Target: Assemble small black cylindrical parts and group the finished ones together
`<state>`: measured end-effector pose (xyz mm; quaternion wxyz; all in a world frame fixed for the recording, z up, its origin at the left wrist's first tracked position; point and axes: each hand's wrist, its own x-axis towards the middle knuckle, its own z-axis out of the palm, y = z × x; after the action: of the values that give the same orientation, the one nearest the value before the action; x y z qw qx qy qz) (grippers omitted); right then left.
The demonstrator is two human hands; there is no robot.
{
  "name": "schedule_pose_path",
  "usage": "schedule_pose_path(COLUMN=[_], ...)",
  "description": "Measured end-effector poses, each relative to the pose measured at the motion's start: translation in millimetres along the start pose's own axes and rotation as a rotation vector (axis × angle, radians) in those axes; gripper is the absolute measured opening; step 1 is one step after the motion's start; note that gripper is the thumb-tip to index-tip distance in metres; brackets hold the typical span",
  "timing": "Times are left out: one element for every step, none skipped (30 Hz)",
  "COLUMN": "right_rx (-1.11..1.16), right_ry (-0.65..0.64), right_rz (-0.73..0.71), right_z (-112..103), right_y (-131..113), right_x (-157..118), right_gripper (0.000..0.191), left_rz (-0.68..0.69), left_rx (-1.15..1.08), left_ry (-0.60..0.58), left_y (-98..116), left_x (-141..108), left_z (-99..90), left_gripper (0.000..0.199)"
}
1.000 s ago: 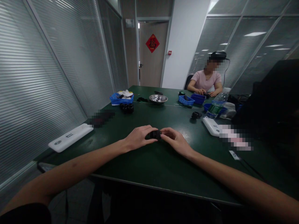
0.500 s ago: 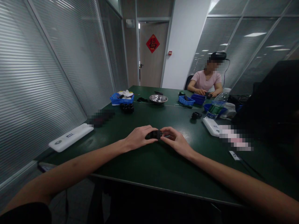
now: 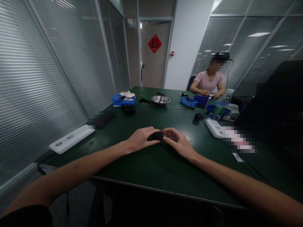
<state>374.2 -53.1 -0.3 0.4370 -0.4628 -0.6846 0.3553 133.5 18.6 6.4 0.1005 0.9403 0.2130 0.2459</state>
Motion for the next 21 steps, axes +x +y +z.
schedule_pose_path(right_rx=[-0.010, -0.017, -0.020, -0.018, -0.014, -0.006, 0.003, 0.009, 0.009, 0.000, -0.020, -0.050, -0.081, -0.105, -0.114, -0.110, -0.095, -0.076, -0.059, -0.045, -0.034], right_ry=[0.007, 0.008, 0.002, -0.006, -0.015, -0.021, -0.026, -0.036, -0.037, -0.033, -0.020, -0.003, 0.010, 0.017, 0.014, 0.004, -0.006, -0.016, -0.022, -0.029, -0.030], right_rz=[0.016, 0.031, 0.040, 0.039, 0.030, 0.014, -0.006, -0.022, -0.031, -0.029, -0.017, 0.000, 0.020, 0.035, 0.044, 0.045, 0.038, 0.025, 0.011, -0.003, -0.016], right_z=[0.4, 0.7, 0.9, 1.0, 1.1, 1.0, 1.0, 1.0, 0.9, 0.9, 0.9, 0.8, 0.6, 0.4, 0.1, -0.3, -0.6, -0.8, -0.9, -0.8, -0.7], right_y=[-0.6, -0.9, -0.9, -0.6, -0.1, 0.4, 0.7, 0.8, 0.4, -0.2, -1.1, -1.9, -2.6, -3.0, -3.0, -2.7, -2.2, -1.6, -1.2, -1.0, -1.0], right_x=[0.1, 0.3, 0.3, 0.3, 0.2, 0.0, -0.1, -0.3, -0.4, -0.5, -0.5, -0.6, -0.6, -0.7, -0.8, -1.0, -1.1, -1.2, -1.2, -1.1, -1.0], right_gripper=[0.030, 0.029, 0.028, 0.028, 0.028, 0.029, 0.030, 0.032, 0.032, 0.033, 0.033, 0.032, 0.031, 0.030, 0.029, 0.029, 0.028, 0.028, 0.029, 0.030, 0.031], left_rz=[0.002, 0.004, 0.004, 0.005, 0.004, 0.004, 0.001, -0.002, -0.003, -0.004, -0.003, -0.003, -0.001, 0.002, 0.004, 0.004, 0.003, 0.001, -0.002, -0.007, -0.009], left_rx=[-0.002, -0.002, -0.002, -0.003, -0.004, -0.003, -0.002, 0.000, 0.003, 0.007, 0.011, 0.013, 0.013, 0.013, 0.011, 0.009, 0.007, 0.005, 0.003, 0.001, 0.001], left_ry=[0.006, 0.011, 0.014, 0.012, 0.007, -0.001, -0.009, -0.016, -0.021, -0.023, -0.021, -0.018, -0.013, -0.009, -0.006, -0.005, -0.011, -0.017, -0.023, -0.029, -0.031], left_y=[0.2, 0.2, 0.0, -0.5, -1.1, -1.8, -2.3, -2.5, -2.5, -2.1, -1.5, -0.7, -0.1, 0.4, 0.6, 0.5, 0.1, -0.4, -0.8, -1.1, -1.1], left_x=[0.2, 0.2, 0.2, 0.1, -0.1, -0.3, -0.4, -0.5, -0.5, -0.4, -0.3, -0.2, -0.1, -0.1, -0.2, -0.4, -0.7, -0.9, -1.1, -1.3, -1.3], left_z=[0.0, 0.1, 0.3, 0.5, 0.7, 1.0, 1.1, 1.2, 1.2, 1.1, 0.9, 0.6, 0.4, 0.2, 0.1, 0.1, 0.1, 0.1, 0.1, 0.1, -0.1], left_gripper=[0.047, 0.047, 0.048, 0.048, 0.049, 0.049, 0.049, 0.049, 0.048, 0.048, 0.048, 0.048, 0.048, 0.048, 0.049, 0.049, 0.049, 0.049, 0.049, 0.048, 0.048])
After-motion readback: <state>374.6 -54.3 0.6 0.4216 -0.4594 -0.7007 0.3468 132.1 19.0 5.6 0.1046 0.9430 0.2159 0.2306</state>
